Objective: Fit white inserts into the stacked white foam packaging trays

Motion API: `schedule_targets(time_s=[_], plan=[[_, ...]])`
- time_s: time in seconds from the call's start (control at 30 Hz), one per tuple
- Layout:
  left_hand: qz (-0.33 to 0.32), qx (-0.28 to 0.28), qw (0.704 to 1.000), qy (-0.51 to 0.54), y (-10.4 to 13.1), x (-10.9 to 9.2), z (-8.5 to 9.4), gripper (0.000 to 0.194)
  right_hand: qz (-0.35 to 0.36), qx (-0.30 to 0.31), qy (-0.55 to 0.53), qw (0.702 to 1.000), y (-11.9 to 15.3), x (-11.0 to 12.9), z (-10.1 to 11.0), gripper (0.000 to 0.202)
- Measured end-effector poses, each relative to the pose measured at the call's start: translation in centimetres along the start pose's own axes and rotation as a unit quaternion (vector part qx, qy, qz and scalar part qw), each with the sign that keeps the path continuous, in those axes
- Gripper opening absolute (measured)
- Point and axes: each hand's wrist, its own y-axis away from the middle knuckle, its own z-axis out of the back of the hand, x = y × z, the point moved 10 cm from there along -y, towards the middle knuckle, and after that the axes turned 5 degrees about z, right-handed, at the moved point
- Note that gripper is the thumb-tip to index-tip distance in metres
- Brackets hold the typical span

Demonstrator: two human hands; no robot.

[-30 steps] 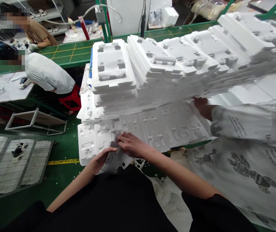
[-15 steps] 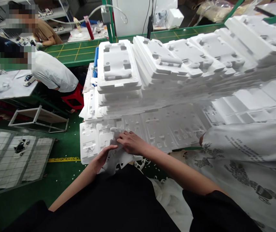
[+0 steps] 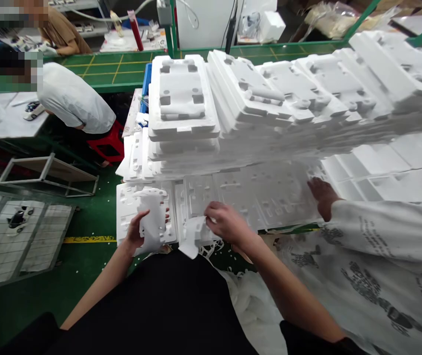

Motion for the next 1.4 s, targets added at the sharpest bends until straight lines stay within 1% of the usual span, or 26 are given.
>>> schedule_targets(time_s=[0.03, 0.07, 0.1, 0.13, 0.17, 0.2, 0.23, 0.27, 0.3, 0.4, 0.53, 0.67, 0.77, 0.87, 1.0, 1.1, 1.27, 1.4], plan=[[0.023, -0.013, 0.998, 0.054, -0.1, 0.0, 0.6, 0.053, -0.069, -0.026, -0.076, 0.994, 0.5, -3.2, -0.7, 0.014], [0.039, -0.029, 0.993, 0.104, 0.0, -0.1, 1.2, 0.052, -0.144, -0.048, -0.159, 0.976, 1.1, -6.5, -1.8, 0.012], [0.048, -0.046, 0.987, 0.145, 0.2, -0.2, 1.8, 0.05, -0.218, -0.066, -0.242, 0.943, 1.7, -9.7, -3.5, 0.012], [0.051, -0.06, 0.981, 0.177, 0.4, -0.3, 2.3, 0.049, -0.288, -0.083, -0.318, 0.9, 2.3, -12.4, -5.4, 0.013], [0.049, -0.069, 0.977, 0.195, 0.6, -0.4, 2.8, 0.048, -0.347, -0.099, -0.38, 0.852, 2.7, -14.6, -7.4, 0.015], [0.046, -0.073, 0.975, 0.205, 0.8, -0.4, 3.0, 0.047, -0.39, -0.112, -0.424, 0.81, 2.9, -16.2, -9.2, 0.016], [0.045, -0.074, 0.973, 0.213, 1.0, -0.3, 3.1, 0.046, -0.42, -0.123, -0.45, 0.778, 2.8, -17.3, -10.7, 0.017], [0.043, -0.074, 0.972, 0.218, 1.1, -0.2, 3.1, 0.046, -0.437, -0.131, -0.463, 0.76, 2.5, -18.0, -11.8, 0.017], [0.042, -0.074, 0.971, 0.222, 1.2, 0.0, 3.0, 0.047, -0.446, -0.137, -0.466, 0.752, 2.1, -18.6, -12.5, 0.017], [0.053, -0.073, 0.974, 0.208, 1.1, 0.7, 2.4, 0.05, -0.452, -0.146, -0.457, 0.752, 0.8, -19.4, -13.5, 0.017], [0.065, -0.085, 0.976, 0.187, 1.0, 1.4, 1.9, 0.047, -0.459, -0.15, -0.444, 0.755, 0.4, -20.0, -13.5, 0.014], [0.08, -0.08, 0.976, 0.188, 1.1, 1.8, 1.6, 0.045, -0.459, -0.167, -0.43, 0.759, 0.6, -20.3, -13.2, 0.018], [0.069, -0.088, 0.975, 0.193, 1.1, 1.7, 1.7, 0.044, -0.457, -0.181, -0.425, 0.76, 1.1, -20.2, -13.0, 0.023], [0.058, -0.092, 0.974, 0.201, 1.0, 1.6, 1.7, 0.046, -0.455, -0.187, -0.425, 0.76, 1.7, -20.1, -13.2, 0.023], [0.07, -0.091, 0.972, 0.205, 1.0, 1.9, 1.4, 0.044, -0.453, -0.195, -0.416, 0.764, 2.4, -20.1, -13.5, 0.023], [0.067, -0.09, 0.974, 0.199, 0.8, 1.8, 1.4, 0.044, -0.449, -0.199, -0.397, 0.775, 2.5, -20.4, -13.6, 0.024], [0.061, -0.083, 0.976, 0.193, 0.6, 1.7, 1.3, 0.051, -0.431, -0.203, -0.359, 0.803, 2.0, -20.9, -13.4, 0.022], [0.059, -0.088, 0.975, 0.194, 0.7, 1.7, 1.3, 0.049, -0.404, -0.204, -0.341, 0.824, 1.7, -21.1, -13.1, 0.024]])
